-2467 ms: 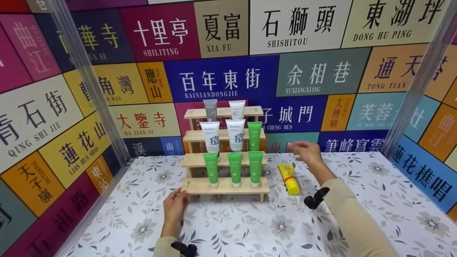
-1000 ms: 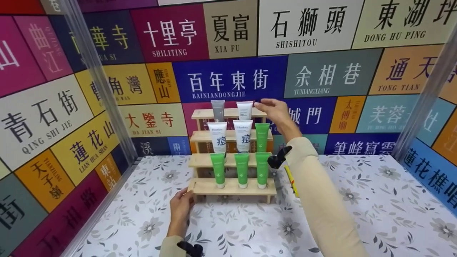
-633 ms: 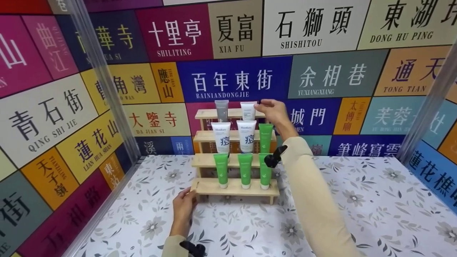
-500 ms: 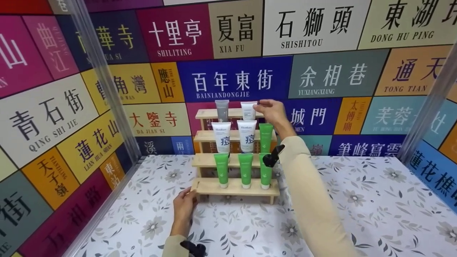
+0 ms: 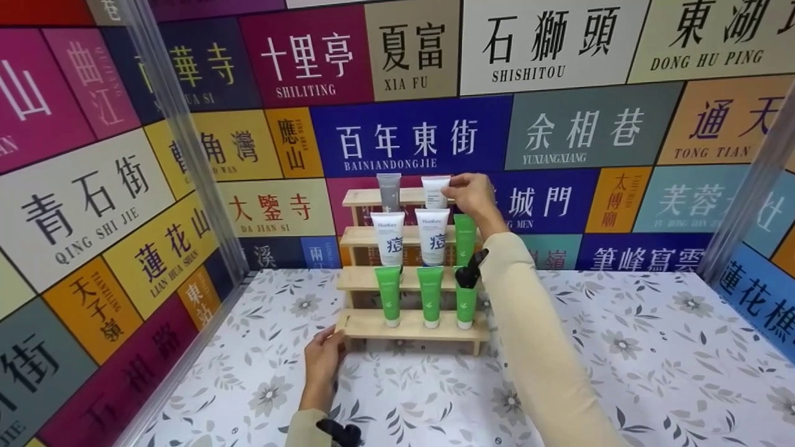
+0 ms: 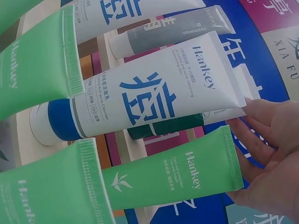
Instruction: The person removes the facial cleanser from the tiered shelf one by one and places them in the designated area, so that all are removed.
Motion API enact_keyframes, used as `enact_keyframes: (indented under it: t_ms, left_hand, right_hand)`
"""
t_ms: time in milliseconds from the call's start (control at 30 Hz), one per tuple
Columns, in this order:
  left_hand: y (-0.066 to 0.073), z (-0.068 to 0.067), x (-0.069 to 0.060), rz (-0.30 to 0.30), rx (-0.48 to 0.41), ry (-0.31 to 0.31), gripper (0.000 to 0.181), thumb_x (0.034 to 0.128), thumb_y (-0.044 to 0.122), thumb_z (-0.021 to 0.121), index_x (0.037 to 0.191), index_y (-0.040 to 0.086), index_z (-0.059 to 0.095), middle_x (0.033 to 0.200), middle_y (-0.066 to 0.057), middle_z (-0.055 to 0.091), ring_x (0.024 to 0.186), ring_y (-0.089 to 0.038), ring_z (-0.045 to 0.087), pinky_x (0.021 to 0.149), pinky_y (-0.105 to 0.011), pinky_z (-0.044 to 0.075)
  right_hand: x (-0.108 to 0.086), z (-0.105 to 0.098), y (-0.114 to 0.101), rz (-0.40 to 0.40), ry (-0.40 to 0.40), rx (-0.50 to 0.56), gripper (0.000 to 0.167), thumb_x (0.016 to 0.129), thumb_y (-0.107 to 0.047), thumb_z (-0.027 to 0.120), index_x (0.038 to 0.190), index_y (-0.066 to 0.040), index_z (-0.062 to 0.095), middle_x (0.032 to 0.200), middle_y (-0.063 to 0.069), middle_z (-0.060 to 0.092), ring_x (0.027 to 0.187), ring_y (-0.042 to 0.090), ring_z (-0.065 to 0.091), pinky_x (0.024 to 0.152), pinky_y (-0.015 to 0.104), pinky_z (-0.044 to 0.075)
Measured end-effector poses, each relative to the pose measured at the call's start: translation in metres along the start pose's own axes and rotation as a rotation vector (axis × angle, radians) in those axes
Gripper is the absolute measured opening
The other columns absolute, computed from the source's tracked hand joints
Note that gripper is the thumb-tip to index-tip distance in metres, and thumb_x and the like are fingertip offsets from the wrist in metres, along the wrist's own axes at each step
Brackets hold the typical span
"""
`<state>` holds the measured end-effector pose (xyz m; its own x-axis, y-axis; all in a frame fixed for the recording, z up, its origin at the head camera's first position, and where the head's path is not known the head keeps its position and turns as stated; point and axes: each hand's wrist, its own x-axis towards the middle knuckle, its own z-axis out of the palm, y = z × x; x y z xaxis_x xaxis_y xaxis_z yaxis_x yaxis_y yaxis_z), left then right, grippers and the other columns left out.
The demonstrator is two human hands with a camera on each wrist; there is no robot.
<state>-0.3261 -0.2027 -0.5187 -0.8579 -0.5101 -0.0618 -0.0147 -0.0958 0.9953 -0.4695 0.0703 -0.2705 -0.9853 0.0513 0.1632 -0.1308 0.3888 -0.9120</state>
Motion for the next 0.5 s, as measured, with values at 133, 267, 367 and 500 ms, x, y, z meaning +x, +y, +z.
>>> enact_keyframes:
  t_ms: [133, 267, 367, 500]
  left_hand:
    - [-0.0011, 0.0008, -0.0002, -0.004, 0.013, 0.004, 0.041, 0.0934, 0.014, 0.065, 0.128, -0.007, 0.062, 0.104, -0.018, 0.072, 0.089, -0.020, 0.070, 0.076, -0.027, 0.059]
    - [-0.0020, 0.0018, -0.0002, 0.001, 0.006, -0.009, 0.041, 0.0936, 0.014, 0.065, 0.128, -0.007, 0.062, 0.105, -0.019, 0.072, 0.091, -0.020, 0.069, 0.078, -0.028, 0.059]
    - [-0.0023, 0.0014, 0.0003, 0.001, -0.001, -0.007, 0.040, 0.0936, 0.014, 0.065, 0.128, -0.007, 0.062, 0.102, -0.016, 0.073, 0.089, -0.019, 0.069, 0.077, -0.028, 0.059]
    - [-0.0005, -0.0002, 0.0019, 0.008, -0.020, -0.008, 0.040, 0.0934, 0.013, 0.065, 0.128, -0.009, 0.062, 0.096, -0.012, 0.073, 0.086, -0.018, 0.069, 0.076, -0.027, 0.059]
  right_hand:
    - [-0.0004, 0.0007, 0.0012, 0.010, 0.009, -0.006, 0.031, 0.096, -0.014, 0.067, 0.125, -0.005, 0.067, 0.128, 0.014, 0.067, 0.115, 0.026, 0.063, 0.103, 0.040, 0.051]
    - [-0.0003, 0.0004, 0.0034, 0.001, 0.026, -0.021, 0.028, 0.096, -0.014, 0.067, 0.122, -0.005, 0.067, 0.125, 0.013, 0.067, 0.112, 0.026, 0.063, 0.099, 0.039, 0.053]
    - [0.0007, 0.0011, 0.0039, -0.029, 0.045, -0.023, 0.027, 0.096, -0.015, 0.067, 0.121, -0.005, 0.068, 0.124, 0.014, 0.068, 0.111, 0.025, 0.063, 0.098, 0.039, 0.053]
    - [0.0024, 0.0010, 0.0027, -0.090, 0.080, 0.028, 0.028, 0.096, -0.016, 0.067, 0.121, -0.004, 0.067, 0.123, 0.015, 0.068, 0.111, 0.024, 0.062, 0.098, 0.036, 0.052]
